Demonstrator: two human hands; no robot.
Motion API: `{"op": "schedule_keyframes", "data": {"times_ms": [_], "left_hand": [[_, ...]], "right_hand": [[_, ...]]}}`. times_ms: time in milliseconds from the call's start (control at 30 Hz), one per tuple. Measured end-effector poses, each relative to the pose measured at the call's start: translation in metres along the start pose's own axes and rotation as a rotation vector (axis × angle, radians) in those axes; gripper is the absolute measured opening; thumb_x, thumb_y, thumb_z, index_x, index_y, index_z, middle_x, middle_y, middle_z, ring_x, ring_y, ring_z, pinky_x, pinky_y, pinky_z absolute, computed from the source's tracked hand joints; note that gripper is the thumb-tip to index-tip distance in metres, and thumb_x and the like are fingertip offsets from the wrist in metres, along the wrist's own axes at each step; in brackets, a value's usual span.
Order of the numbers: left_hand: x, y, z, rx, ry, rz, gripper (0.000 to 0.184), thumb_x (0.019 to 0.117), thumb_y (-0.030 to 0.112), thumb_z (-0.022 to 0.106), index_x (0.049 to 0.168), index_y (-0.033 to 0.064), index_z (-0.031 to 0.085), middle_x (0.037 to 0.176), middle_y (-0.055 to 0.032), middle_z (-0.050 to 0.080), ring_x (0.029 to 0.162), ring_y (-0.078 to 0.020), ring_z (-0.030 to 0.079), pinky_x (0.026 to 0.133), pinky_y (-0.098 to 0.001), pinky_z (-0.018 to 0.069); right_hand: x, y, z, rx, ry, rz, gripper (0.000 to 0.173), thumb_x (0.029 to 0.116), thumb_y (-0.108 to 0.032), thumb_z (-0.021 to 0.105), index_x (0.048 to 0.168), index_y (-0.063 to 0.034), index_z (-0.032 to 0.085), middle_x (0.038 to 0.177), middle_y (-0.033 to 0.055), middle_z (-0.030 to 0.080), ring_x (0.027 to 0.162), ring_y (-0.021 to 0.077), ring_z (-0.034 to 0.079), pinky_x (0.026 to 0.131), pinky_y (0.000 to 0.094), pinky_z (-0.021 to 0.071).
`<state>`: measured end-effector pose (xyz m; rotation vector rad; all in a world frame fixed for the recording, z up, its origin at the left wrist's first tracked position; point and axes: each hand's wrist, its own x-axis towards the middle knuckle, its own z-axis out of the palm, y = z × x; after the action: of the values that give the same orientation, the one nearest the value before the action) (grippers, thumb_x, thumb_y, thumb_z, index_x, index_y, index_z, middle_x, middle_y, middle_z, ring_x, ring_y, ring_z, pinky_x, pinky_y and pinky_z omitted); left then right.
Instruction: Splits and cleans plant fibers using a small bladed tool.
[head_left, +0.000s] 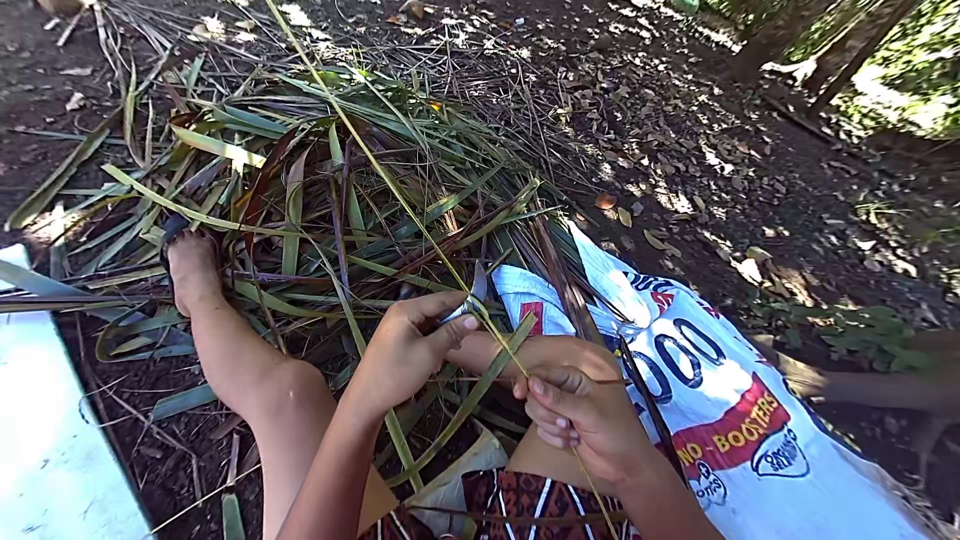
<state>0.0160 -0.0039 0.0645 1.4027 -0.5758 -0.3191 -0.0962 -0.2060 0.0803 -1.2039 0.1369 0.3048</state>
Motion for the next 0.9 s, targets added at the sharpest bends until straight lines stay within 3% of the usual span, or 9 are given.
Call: {"op": "schedule_keyframes", "data": {"times_ms": [133,233,333,633,700,767,800,867,900], "left_hand": [[0.003,-0.011,-0.004,-0.188,-0.253,-0.044,0.016,0.1040,0.010,0.050,0.107,0.0106,0.066,0.075,0.0137,0.062,0.060,0.0047,0.058,0.057,-0.0121,0.0507],[0.004,-0.017,-0.008,-0.277,-0.468,-0.074,0.022,0.1064,0.012,0.042,0.112,0.0118,0.063,0.076,0.0154,0.059,0.062,0.0072,0.051,0.058,-0.0104,0.0436],[0.003,-0.017,-0.009,-0.341,-0.555,-0.120,0.024,0.1058,0.011,0.041,0.117,0.0124,0.063,0.074,0.0166,0.056,0.060,0.0091,0.047,0.055,-0.0082,0.0389],[0.000,-0.014,-0.017,-0.512,-0.368,-0.251,0.025,0.0990,0.011,0.046,0.111,0.0096,0.067,0.067,0.0133,0.058,0.053,0.0066,0.050,0.050,-0.0088,0.0418],[-0.002,-0.016,-0.012,-0.585,-0.369,-0.236,0.028,0.0928,0.022,0.049,0.109,0.0117,0.068,0.069,0.0130,0.059,0.054,0.0053,0.052,0.051,-0.0102,0.0434],[-0.003,-0.016,-0.008,-0.632,-0.384,-0.224,0.041,0.0978,0.047,0.052,0.112,0.0129,0.069,0.070,0.0117,0.060,0.055,0.0041,0.053,0.052,-0.0108,0.0441],[-0.004,-0.013,-0.005,-0.593,-0.355,-0.230,0.050,0.1018,0.056,0.046,0.110,0.0126,0.068,0.067,0.0120,0.057,0.053,0.0048,0.051,0.050,-0.0100,0.0427],[-0.004,-0.001,0.004,-0.446,-0.259,-0.287,0.048,0.1090,0.044,0.029,0.100,0.0127,0.064,0.060,0.0130,0.051,0.047,0.0064,0.045,0.045,-0.0087,0.0377],[-0.004,0.005,0.007,-0.382,-0.205,-0.318,0.043,0.1111,0.032,0.031,0.096,0.0115,0.065,0.057,0.0131,0.050,0.045,0.0069,0.043,0.043,-0.0088,0.0359]], "right_hand": [[-0.003,0.003,-0.009,-0.012,-0.047,0.044,0.019,0.0988,-0.015,0.058,0.093,-0.0143,0.076,0.054,-0.0194,0.045,0.045,-0.0112,0.037,0.042,0.0077,0.0290],[-0.003,0.005,-0.020,-0.044,-0.089,0.078,0.018,0.0981,-0.016,0.058,0.093,-0.0148,0.076,0.054,-0.0195,0.043,0.044,-0.0112,0.036,0.041,0.0077,0.0278],[-0.005,0.005,-0.028,-0.052,-0.142,0.099,0.016,0.0984,-0.021,0.061,0.094,-0.0164,0.076,0.055,-0.0202,0.045,0.044,-0.0119,0.037,0.041,0.0072,0.0283],[-0.019,0.011,-0.041,-0.026,-0.228,0.110,0.017,0.0998,-0.029,0.064,0.098,-0.0183,0.077,0.057,-0.0215,0.047,0.047,-0.0138,0.038,0.042,0.0057,0.0291],[-0.021,0.010,-0.039,-0.027,-0.194,0.124,0.015,0.0987,-0.027,0.065,0.097,-0.0185,0.077,0.056,-0.0220,0.047,0.047,-0.0142,0.039,0.043,0.0056,0.0293],[-0.022,0.011,-0.039,-0.077,-0.164,0.116,0.015,0.0985,-0.025,0.064,0.096,-0.0184,0.077,0.056,-0.0219,0.048,0.047,-0.0142,0.039,0.043,0.0057,0.0298],[-0.023,0.013,-0.040,-0.124,-0.153,0.099,0.016,0.0990,-0.023,0.062,0.097,-0.0183,0.077,0.056,-0.0218,0.048,0.048,-0.0142,0.039,0.044,0.0057,0.0292],[-0.025,0.018,-0.042,-0.224,-0.122,0.065,0.018,0.0993,-0.020,0.060,0.097,-0.0182,0.077,0.057,-0.0222,0.048,0.048,-0.0145,0.038,0.044,0.0058,0.0289],[-0.027,0.020,-0.043,-0.263,-0.111,0.047,0.018,0.0995,-0.020,0.059,0.097,-0.0179,0.077,0.058,-0.0225,0.048,0.049,-0.0145,0.038,0.045,0.0061,0.0288]]}}
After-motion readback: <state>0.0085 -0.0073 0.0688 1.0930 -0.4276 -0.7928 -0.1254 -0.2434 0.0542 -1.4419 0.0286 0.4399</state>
